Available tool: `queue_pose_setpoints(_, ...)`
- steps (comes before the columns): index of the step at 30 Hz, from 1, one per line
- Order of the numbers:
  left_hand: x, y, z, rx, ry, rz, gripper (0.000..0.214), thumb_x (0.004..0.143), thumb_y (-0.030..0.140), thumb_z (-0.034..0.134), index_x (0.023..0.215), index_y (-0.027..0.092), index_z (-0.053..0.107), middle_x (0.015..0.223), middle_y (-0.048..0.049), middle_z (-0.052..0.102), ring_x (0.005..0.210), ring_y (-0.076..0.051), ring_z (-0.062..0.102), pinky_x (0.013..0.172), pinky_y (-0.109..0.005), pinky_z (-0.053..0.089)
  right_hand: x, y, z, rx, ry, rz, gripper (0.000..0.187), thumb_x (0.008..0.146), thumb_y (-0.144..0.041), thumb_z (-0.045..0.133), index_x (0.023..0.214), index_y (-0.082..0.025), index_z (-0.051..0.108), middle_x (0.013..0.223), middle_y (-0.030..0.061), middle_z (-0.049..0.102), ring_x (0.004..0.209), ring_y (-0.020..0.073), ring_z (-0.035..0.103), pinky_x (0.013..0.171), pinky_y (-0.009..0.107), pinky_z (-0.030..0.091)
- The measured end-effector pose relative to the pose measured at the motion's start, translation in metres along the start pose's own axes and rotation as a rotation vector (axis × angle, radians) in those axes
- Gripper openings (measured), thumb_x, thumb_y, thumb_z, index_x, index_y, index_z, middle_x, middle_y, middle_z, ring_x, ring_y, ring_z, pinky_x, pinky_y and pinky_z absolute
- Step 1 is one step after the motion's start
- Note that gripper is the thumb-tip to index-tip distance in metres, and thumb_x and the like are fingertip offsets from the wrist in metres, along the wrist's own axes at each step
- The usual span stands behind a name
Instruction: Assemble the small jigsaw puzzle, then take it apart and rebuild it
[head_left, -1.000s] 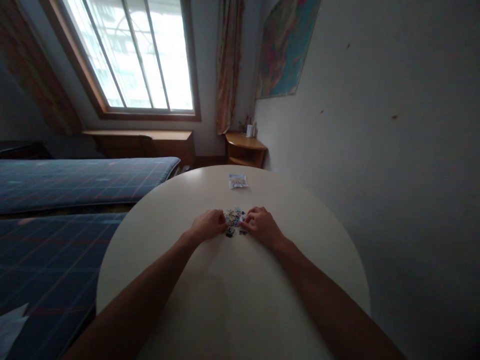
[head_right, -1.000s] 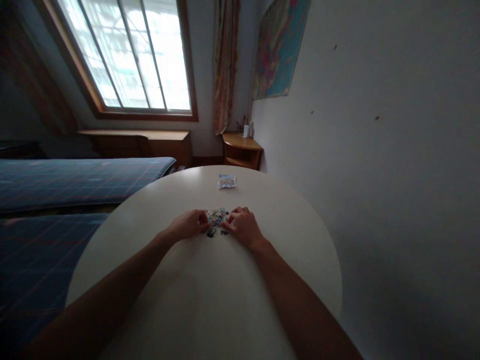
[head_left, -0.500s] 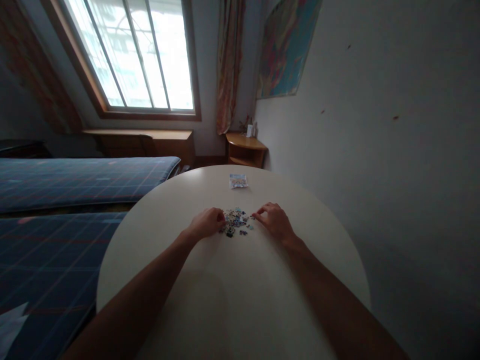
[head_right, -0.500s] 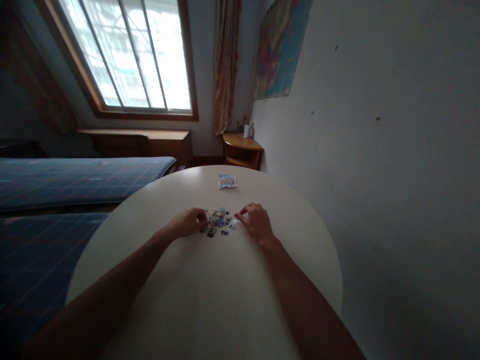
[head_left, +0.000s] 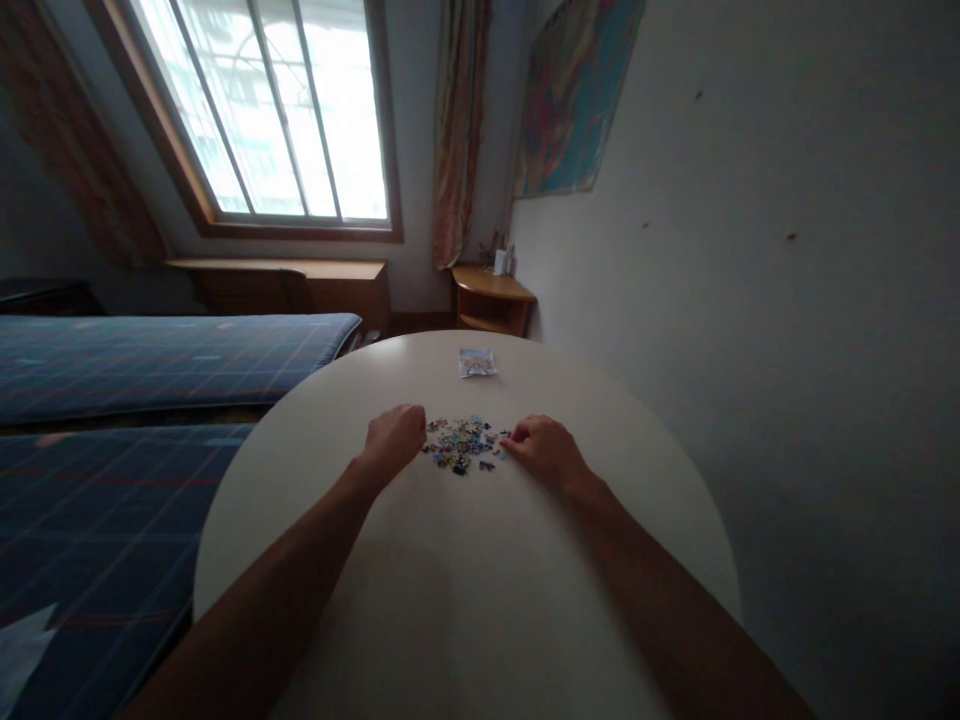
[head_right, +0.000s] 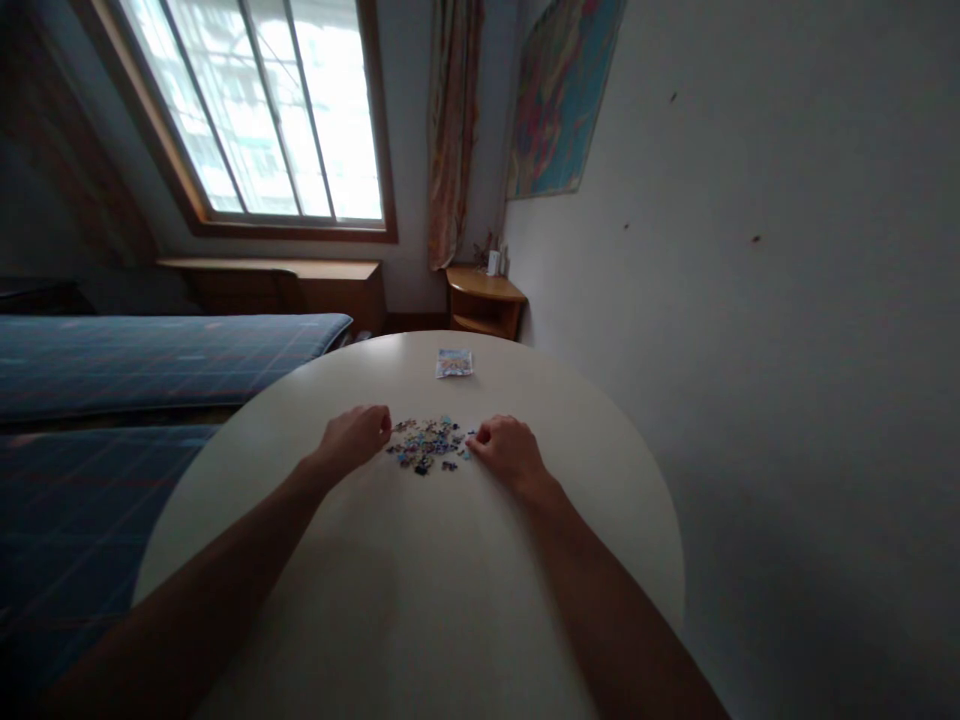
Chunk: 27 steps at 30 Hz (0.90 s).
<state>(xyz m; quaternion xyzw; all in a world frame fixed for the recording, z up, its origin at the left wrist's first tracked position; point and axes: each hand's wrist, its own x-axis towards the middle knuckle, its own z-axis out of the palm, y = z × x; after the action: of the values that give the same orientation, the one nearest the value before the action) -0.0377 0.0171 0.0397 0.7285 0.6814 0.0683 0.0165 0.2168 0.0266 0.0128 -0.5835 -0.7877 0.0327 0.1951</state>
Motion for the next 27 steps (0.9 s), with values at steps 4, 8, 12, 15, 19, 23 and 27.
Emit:
queue_pose_setpoints(4, 0.001, -0.002, 0.002, 0.027, -0.031, 0.029, 0.018, 0.084, 0.02, 0.054, 0.092, 0.019, 0.07, 0.098, -0.0114, 0.072, 0.09, -0.024, 0.068, 0.074, -0.03, 0.048, -0.001, -0.002, -0.003, 0.018, -0.024, 0.016, 0.021, 0.08, -0.039, 0.066, 0.072, -0.021, 0.072, 0.081, 0.0033, 0.071, 0.076, 0.0164, 0.061, 0.067, 0.026, 0.038)
queue_pose_setpoints(8, 0.0, -0.002, 0.0, 0.028, -0.058, 0.042, 0.019, 0.084, 0.021, 0.054, 0.091, 0.02, 0.072, 0.097, -0.0115, 0.072, 0.09, -0.023, 0.068, 0.074, -0.029, 0.048, -0.002, -0.004, -0.005, 0.01, -0.029, 0.021, 0.02, 0.081, -0.038, 0.066, 0.072, -0.021, 0.071, 0.08, 0.0035, 0.071, 0.075, 0.0173, 0.061, 0.065, 0.027, 0.038)
queue_pose_setpoints(12, 0.0, -0.003, 0.0, 0.005, -0.059, 0.057, 0.019, 0.084, 0.021, 0.054, 0.089, 0.02, 0.073, 0.097, -0.0125, 0.072, 0.089, -0.025, 0.068, 0.076, -0.031, 0.048, -0.002, -0.003, -0.003, 0.003, -0.024, 0.013, 0.019, 0.082, -0.036, 0.065, 0.072, -0.021, 0.07, 0.078, 0.0041, 0.07, 0.074, 0.0177, 0.061, 0.064, 0.027, 0.038)
queue_pose_setpoints(15, -0.001, -0.002, 0.0, -0.033, -0.047, 0.07, 0.019, 0.085, 0.02, 0.054, 0.089, 0.019, 0.073, 0.098, -0.0133, 0.072, 0.09, -0.026, 0.067, 0.075, -0.032, 0.047, -0.001, -0.002, -0.001, -0.001, 0.0, -0.014, 0.019, 0.084, -0.035, 0.065, 0.074, -0.02, 0.07, 0.08, 0.0051, 0.07, 0.075, 0.0182, 0.061, 0.066, 0.028, 0.04)
queue_pose_setpoints(19, 0.0, 0.001, 0.0, -0.126, -0.056, 0.132, 0.017, 0.084, 0.021, 0.058, 0.092, 0.022, 0.073, 0.098, -0.009, 0.073, 0.089, -0.022, 0.067, 0.075, -0.029, 0.046, 0.0, -0.008, 0.006, 0.095, 0.014, -0.191, 0.011, 0.086, -0.03, 0.066, 0.087, -0.022, 0.074, 0.088, 0.005, 0.069, 0.084, 0.0175, 0.061, 0.075, 0.027, 0.044)
queue_pose_setpoints(23, 0.001, 0.007, 0.001, -0.236, -0.114, 0.262, 0.014, 0.08, 0.025, 0.064, 0.089, 0.024, 0.074, 0.09, -0.0024, 0.074, 0.082, -0.017, 0.066, 0.072, -0.023, 0.045, -0.002, -0.019, 0.018, 0.185, -0.013, -0.466, 0.019, 0.087, -0.031, 0.067, 0.105, -0.028, 0.073, 0.098, 0.0047, 0.068, 0.09, 0.0171, 0.06, 0.084, 0.029, 0.044)
queue_pose_setpoints(27, 0.001, 0.01, 0.003, -0.288, -0.131, 0.306, 0.016, 0.08, 0.027, 0.063, 0.09, 0.022, 0.075, 0.087, -0.0023, 0.074, 0.076, -0.017, 0.065, 0.068, -0.024, 0.045, -0.004, -0.025, 0.028, 0.167, -0.017, -0.513, 0.019, 0.089, -0.033, 0.064, 0.105, -0.03, 0.073, 0.098, 0.0039, 0.068, 0.089, 0.0174, 0.059, 0.085, 0.031, 0.043)
